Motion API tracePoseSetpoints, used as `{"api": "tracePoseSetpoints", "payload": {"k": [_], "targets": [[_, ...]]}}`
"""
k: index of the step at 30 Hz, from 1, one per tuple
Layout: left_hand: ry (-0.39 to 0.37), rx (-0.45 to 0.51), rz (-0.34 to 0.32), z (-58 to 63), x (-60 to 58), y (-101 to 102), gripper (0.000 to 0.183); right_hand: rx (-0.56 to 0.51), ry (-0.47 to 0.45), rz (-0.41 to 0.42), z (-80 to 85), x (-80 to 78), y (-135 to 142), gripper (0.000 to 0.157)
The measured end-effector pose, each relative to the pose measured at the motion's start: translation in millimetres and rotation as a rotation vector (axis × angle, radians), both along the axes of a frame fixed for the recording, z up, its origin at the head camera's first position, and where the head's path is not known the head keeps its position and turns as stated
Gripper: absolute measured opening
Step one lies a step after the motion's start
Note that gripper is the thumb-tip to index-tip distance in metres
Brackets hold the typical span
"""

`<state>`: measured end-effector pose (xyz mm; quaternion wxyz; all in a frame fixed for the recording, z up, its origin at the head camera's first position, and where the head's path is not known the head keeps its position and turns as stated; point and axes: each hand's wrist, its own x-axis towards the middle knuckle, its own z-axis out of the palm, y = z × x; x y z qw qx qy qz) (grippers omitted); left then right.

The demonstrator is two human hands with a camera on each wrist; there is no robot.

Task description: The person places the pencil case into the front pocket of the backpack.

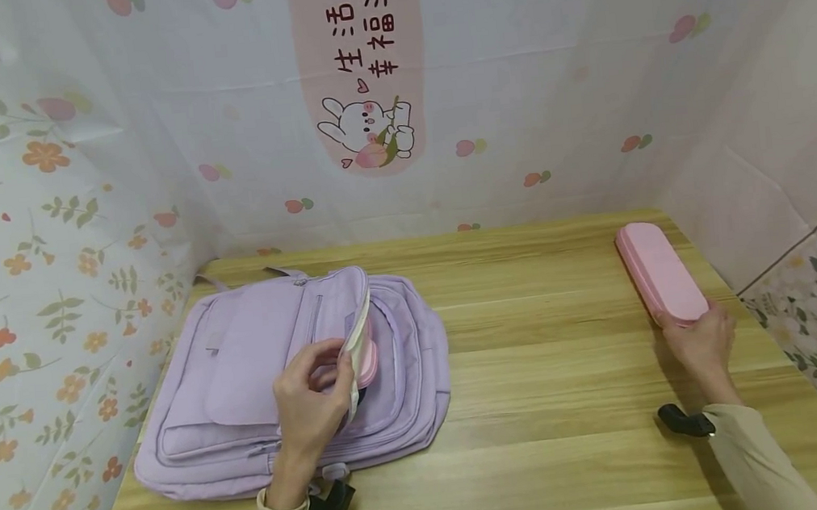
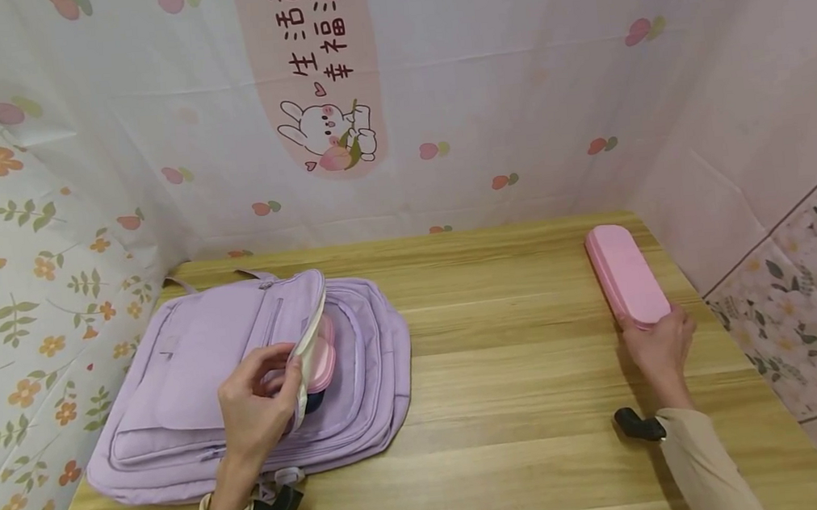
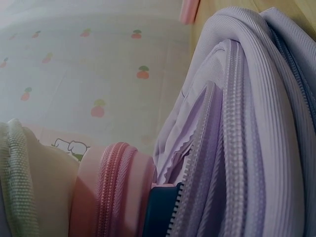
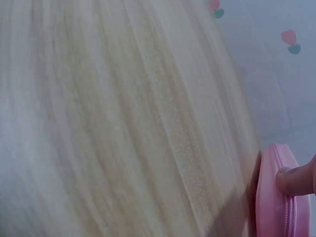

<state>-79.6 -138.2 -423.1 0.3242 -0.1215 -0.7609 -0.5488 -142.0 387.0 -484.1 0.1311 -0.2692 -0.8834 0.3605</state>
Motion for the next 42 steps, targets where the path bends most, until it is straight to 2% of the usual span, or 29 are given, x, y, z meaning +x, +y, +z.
{"api": "tracePoseSetpoints", "payload": {"k": [4,11,21,28,35,42], "targets": [[-0.001,0.008,-0.002,0.0,-0.1,-0.3,0.02,-0.015,-0.02,0.01,2.5,1.2,-1.3,0.082],[-0.003,0.001,0.005,0.4,0.1,-0.9,0.02,0.012,0.079,0.08,4.8,2.1,-9.0,0.073],[-0.012,0.004,0.008,4.1,1.3,0.1,0.02,0.071,0.114,0.182,10.9,6.5,-29.3,0.07],[-0.014,0.013,0.013,5.8,1.5,0.4,0.019,0.073,0.159,0.281,18.1,8.3,-43.9,0.07],[0.005,0.013,0.026,5.3,0.6,-1.8,0.019,0.088,0.178,0.405,33.8,9.8,-65.5,0.076],[0.002,0.014,0.015,5.2,1.3,-1.6,0.019,0.054,0.26,0.504,40.2,10.6,-82.6,0.067]]}}
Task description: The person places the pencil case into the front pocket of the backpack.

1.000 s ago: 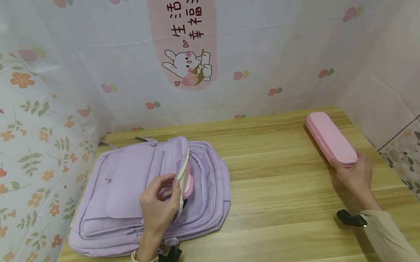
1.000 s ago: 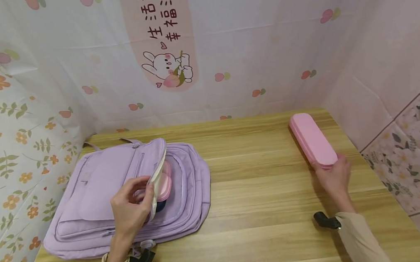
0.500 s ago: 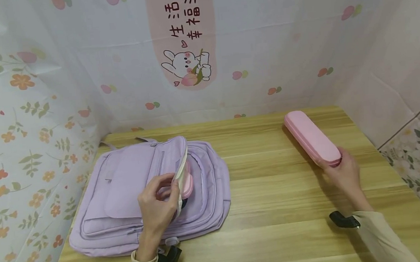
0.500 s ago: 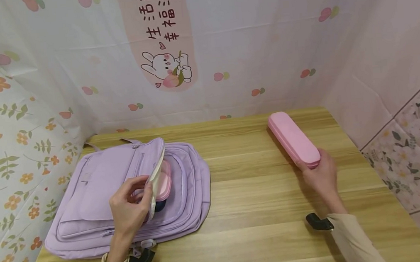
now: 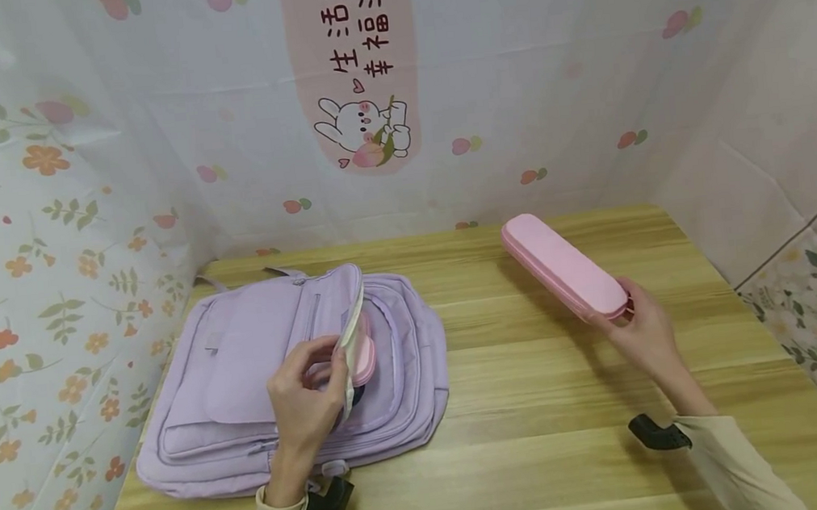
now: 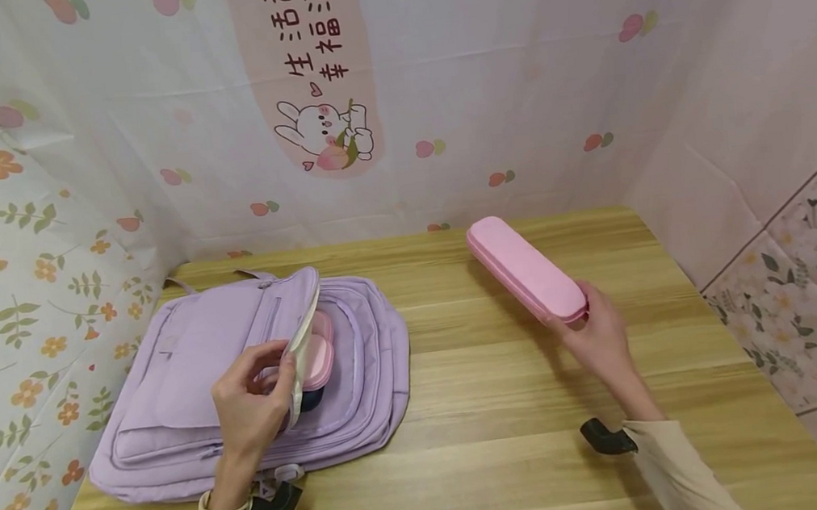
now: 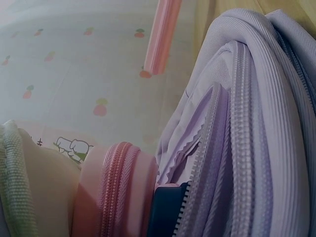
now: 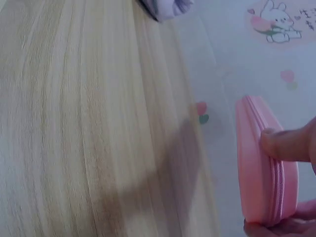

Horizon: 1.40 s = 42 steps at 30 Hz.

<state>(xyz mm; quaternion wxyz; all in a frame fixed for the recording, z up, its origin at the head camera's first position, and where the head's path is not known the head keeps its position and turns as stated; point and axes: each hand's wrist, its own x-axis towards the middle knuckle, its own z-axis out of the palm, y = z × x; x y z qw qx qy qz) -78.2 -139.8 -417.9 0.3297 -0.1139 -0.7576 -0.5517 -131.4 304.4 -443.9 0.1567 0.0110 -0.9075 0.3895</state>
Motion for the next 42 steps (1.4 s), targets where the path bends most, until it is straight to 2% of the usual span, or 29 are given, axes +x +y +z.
{"api": "tracePoseSetpoints", "payload": {"k": [5,17,23,35,42], "targets": [[-0.01,0.003,-0.003,0.1,0.1,0.2,0.019,-0.012,0.006,0.093,-1.2,-1.6,-8.8,0.068],[0.001,-0.015,0.03,-4.0,-1.9,-2.0,0.021,-0.113,-0.097,0.286,-7.4,-9.4,-40.9,0.071],[0.015,-0.036,0.054,-5.0,-2.9,-1.9,0.024,-0.151,-0.125,0.355,-8.6,-12.1,-62.9,0.07],[0.012,-0.024,0.034,-1.0,-5.6,-2.5,0.023,-0.281,-0.205,0.507,-14.1,-16.9,-105.8,0.075],[-0.003,-0.07,0.046,2.2,-4.7,-3.1,0.02,-0.279,-0.213,0.594,-12.7,-21.8,-124.1,0.079]]}}
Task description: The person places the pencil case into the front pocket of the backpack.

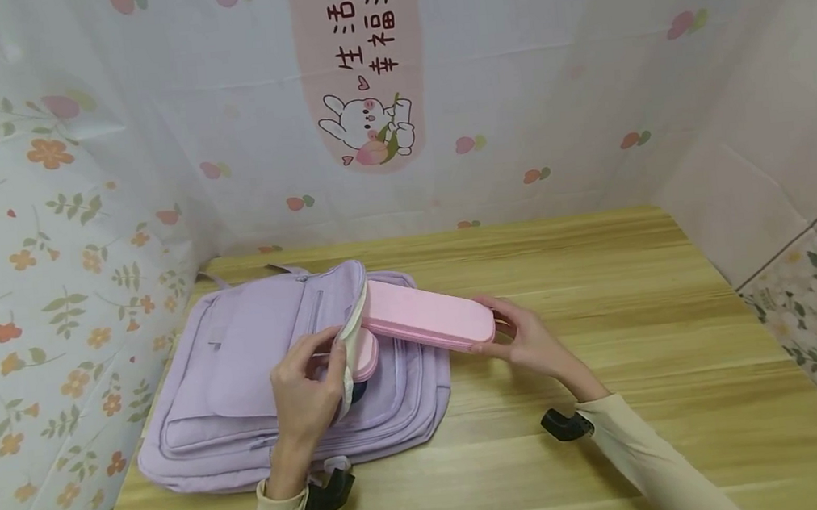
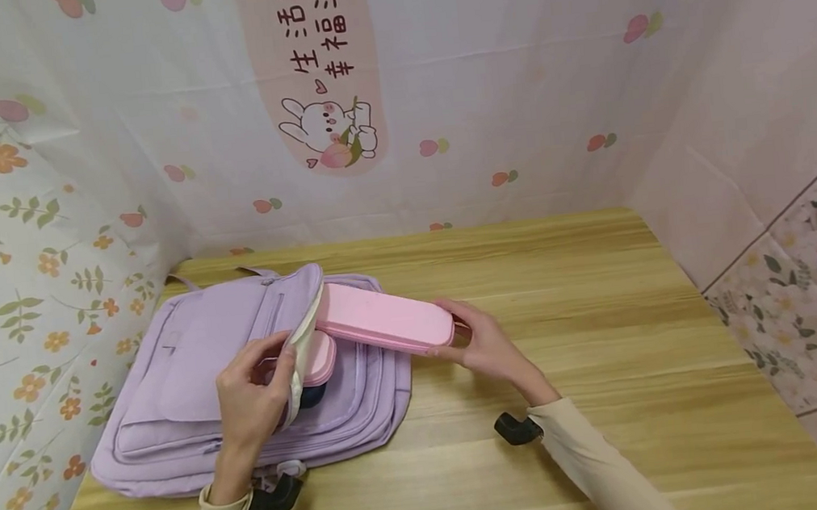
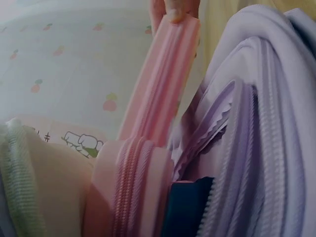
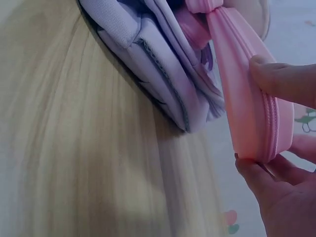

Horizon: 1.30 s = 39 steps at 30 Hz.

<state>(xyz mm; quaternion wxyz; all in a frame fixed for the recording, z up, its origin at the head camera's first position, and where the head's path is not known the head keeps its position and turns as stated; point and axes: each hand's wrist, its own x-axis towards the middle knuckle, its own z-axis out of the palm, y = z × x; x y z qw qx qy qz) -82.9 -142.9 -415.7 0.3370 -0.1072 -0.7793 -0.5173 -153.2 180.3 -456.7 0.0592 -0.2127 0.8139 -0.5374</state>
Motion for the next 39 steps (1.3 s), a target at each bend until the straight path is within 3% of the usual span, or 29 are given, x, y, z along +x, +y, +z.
{"api": "tracePoseSetpoints", "payload": {"k": [9,16,22,29,39], "targets": [[-0.11,-0.062,-0.029,2.7,0.7,-2.9,0.017,0.03,0.12,0.035,4.8,-15.1,-4.5,0.078],[-0.157,-0.069,-0.021,2.7,2.8,-6.0,0.015,-0.024,0.032,-0.021,14.2,-18.6,-10.5,0.08],[-0.157,-0.058,-0.019,1.8,4.8,-7.8,0.015,-0.097,0.023,-0.054,17.0,-24.4,-17.3,0.076],[-0.128,-0.038,-0.013,0.6,7.2,-9.7,0.014,-0.054,0.114,-0.059,21.5,-31.2,-27.6,0.075],[-0.085,-0.036,-0.049,-2.1,6.8,-10.9,0.013,-0.065,0.091,-0.066,19.2,-38.0,-51.4,0.076]]}}
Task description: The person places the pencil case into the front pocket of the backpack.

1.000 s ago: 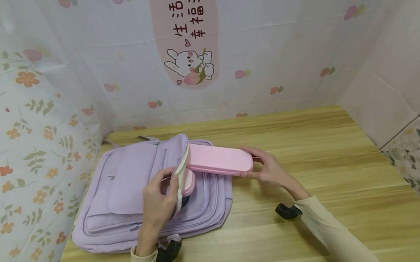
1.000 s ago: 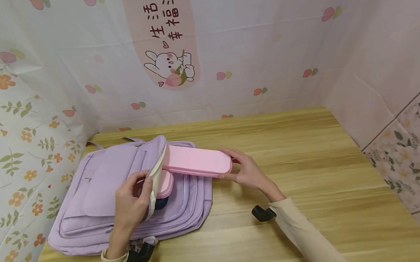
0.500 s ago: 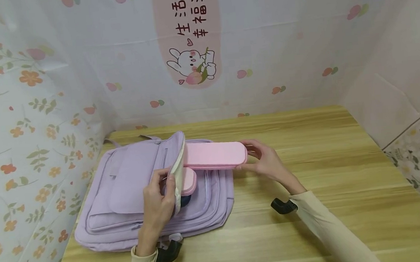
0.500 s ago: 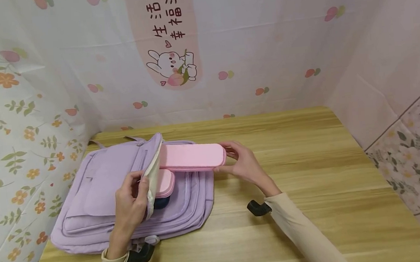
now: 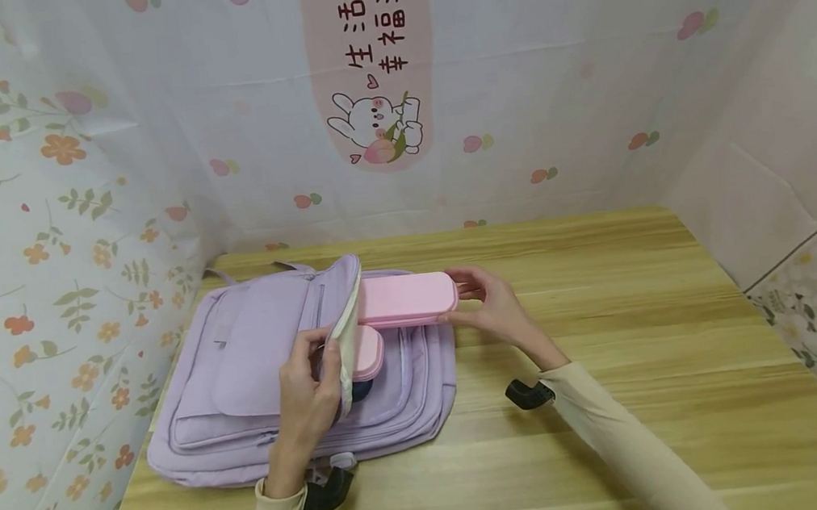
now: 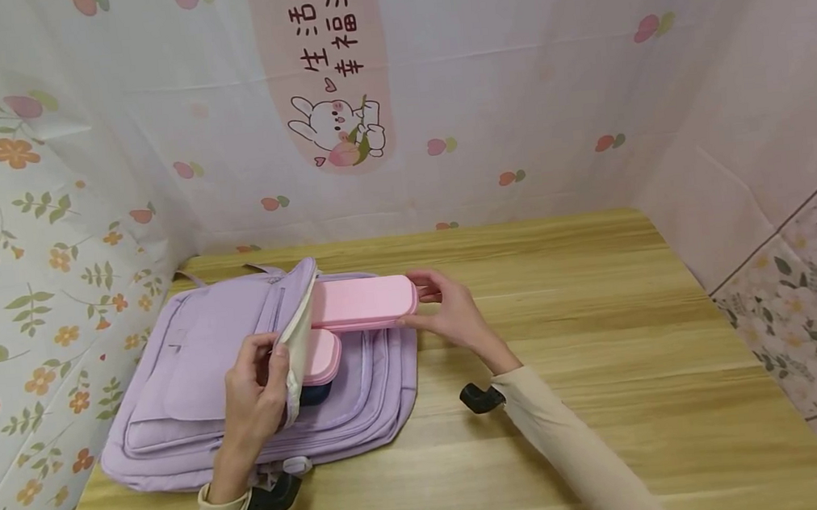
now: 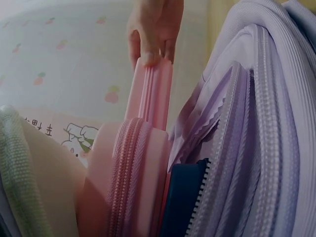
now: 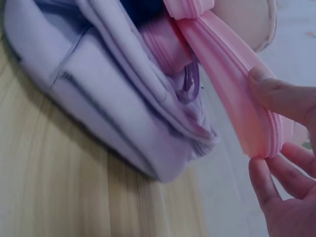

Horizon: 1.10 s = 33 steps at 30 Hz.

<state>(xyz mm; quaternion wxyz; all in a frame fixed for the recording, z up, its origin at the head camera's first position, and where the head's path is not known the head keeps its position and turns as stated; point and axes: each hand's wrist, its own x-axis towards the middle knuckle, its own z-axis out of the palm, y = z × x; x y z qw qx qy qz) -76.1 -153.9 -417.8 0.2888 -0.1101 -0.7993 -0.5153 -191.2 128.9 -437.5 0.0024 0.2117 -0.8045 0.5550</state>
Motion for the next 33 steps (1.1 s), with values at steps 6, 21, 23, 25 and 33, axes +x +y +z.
{"api": "tracePoseSetpoints", "payload": {"k": [6,21,23,25,33], "targets": [[0.012,-0.013,-0.001,-2.4,-1.9,-2.1,0.012,-0.058,-0.053,0.014,-1.6,-0.1,-15.8,0.068],[0.023,-0.026,-0.006,-7.0,-4.5,-2.7,0.012,-0.269,-0.102,0.126,-20.7,9.2,-36.2,0.06],[0.029,-0.028,-0.012,-7.6,-4.9,-3.1,0.012,-0.281,-0.102,0.134,-20.0,8.9,-38.5,0.058],[0.033,-0.031,-0.019,-8.2,-5.2,-3.5,0.012,-0.284,-0.106,0.13,-19.1,8.2,-41.8,0.056],[0.032,-0.021,-0.039,-9.0,-4.6,-3.2,0.012,-0.293,-0.136,0.121,-19.6,3.5,-55.2,0.053]]}}
